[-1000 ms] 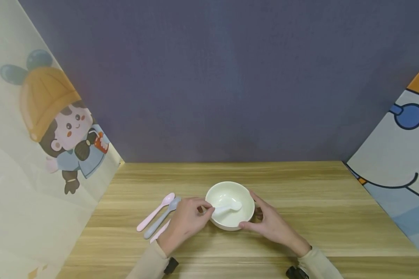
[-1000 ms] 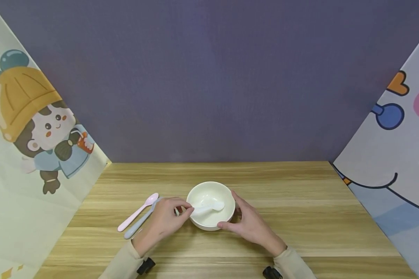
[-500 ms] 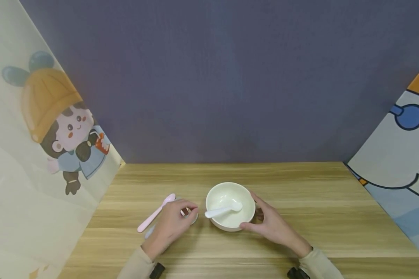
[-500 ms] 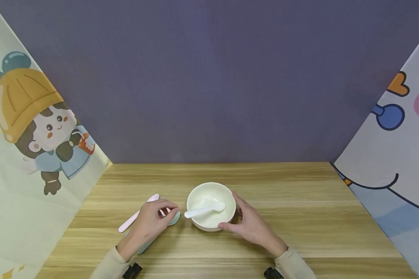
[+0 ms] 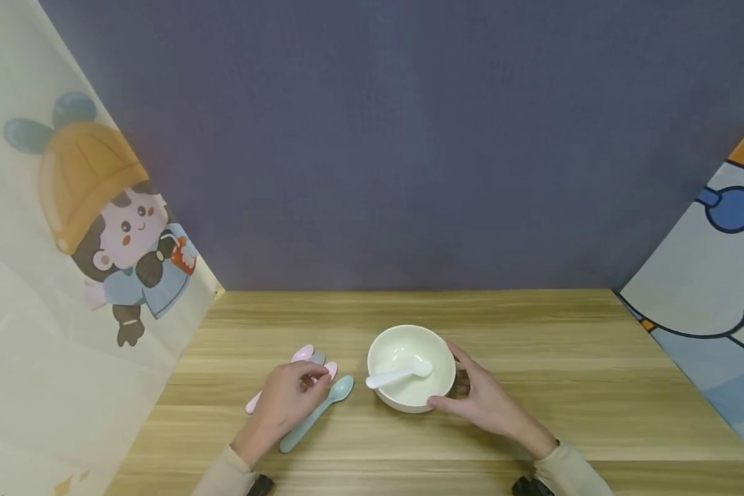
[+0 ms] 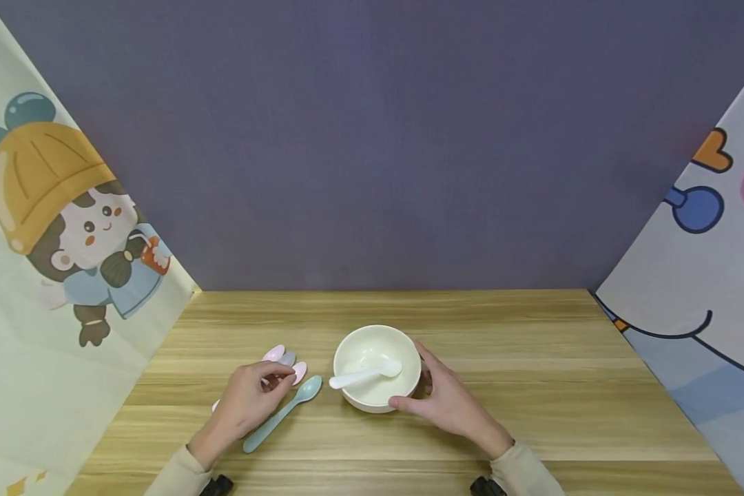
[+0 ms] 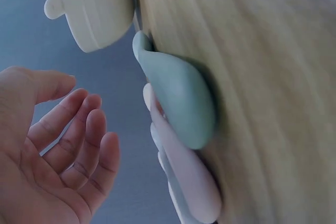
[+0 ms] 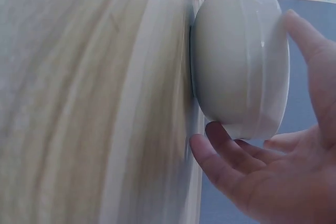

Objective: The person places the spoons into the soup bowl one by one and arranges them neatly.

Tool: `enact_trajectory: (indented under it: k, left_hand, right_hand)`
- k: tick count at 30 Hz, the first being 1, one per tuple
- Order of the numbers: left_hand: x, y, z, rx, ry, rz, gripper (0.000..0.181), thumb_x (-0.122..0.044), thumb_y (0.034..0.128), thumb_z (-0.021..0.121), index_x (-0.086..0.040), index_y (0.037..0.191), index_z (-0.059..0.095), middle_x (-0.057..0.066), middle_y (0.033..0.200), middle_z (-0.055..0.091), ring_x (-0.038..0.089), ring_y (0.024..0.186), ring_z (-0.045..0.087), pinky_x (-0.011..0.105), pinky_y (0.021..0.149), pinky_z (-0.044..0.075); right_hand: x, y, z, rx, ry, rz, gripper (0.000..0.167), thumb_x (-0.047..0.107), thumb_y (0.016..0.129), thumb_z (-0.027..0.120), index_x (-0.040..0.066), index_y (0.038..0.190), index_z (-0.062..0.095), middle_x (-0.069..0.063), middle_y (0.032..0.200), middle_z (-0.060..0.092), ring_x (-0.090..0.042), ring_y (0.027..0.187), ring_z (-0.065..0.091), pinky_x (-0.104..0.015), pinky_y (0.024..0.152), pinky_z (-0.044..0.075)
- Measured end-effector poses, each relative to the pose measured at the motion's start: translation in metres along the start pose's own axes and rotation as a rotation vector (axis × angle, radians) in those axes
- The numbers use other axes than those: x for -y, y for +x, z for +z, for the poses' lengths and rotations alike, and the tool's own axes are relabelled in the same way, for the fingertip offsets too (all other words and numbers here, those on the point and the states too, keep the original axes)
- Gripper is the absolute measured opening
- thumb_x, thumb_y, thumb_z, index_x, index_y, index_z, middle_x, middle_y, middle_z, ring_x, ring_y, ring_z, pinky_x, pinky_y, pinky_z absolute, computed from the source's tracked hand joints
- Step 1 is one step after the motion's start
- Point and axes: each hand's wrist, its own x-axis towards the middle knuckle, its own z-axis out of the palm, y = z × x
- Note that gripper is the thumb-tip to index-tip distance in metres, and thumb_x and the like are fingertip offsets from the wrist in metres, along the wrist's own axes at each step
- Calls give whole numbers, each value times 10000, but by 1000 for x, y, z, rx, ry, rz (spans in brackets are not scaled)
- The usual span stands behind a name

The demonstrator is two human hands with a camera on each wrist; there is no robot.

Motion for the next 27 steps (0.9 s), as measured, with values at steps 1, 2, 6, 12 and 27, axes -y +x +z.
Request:
enact_trajectory:
  k: [1,2,6,12,27]
  left_hand:
    - [1,-1,0,3,-4,-1,104,-169,899,813,-148,995,844,-148,786,703,-30,694,600,191,638,518]
    - [2,-1,0,3,-8,-2,109,-163,896,811,-143,998,844,-144,784,703,-31,691,596,190,634,515]
    - [4,-2,-1,-13,-21,2,105,-151,889,814,-141,989,844,-126,784,727,-29,690,608,194,634,527]
    - [6,-1,-2,-14,-10,-20,86,-151,882,833,-162,967,844,-135,756,720,-23,679,612,196,642,526]
    - [11,2,-7,8,-11,-30,81,-148,900,829,-150,981,837,-116,760,725,-10,676,629,200,652,540]
  right_hand:
    - [0,0,0,4,12,5,1174,374,794,955,51,1679,255,-224,1499,566,-325,1246,683,-278,960,615]
    - [0,0,1,5,20,2,1176,366,794,955,44,1678,251,-239,1510,553,-342,1254,681,-273,959,613]
    - [1,1,1,3,43,-31,1178,341,792,958,15,1672,247,-274,1534,525,-381,1260,680,-278,969,611]
    - [0,1,0,-1,44,-47,1204,323,773,973,12,1676,239,-269,1577,490,-368,1241,687,-278,972,610]
    - [-1,1,1,14,42,-59,1232,380,778,962,4,1681,212,-289,1613,450,-387,1293,659,-278,1009,591]
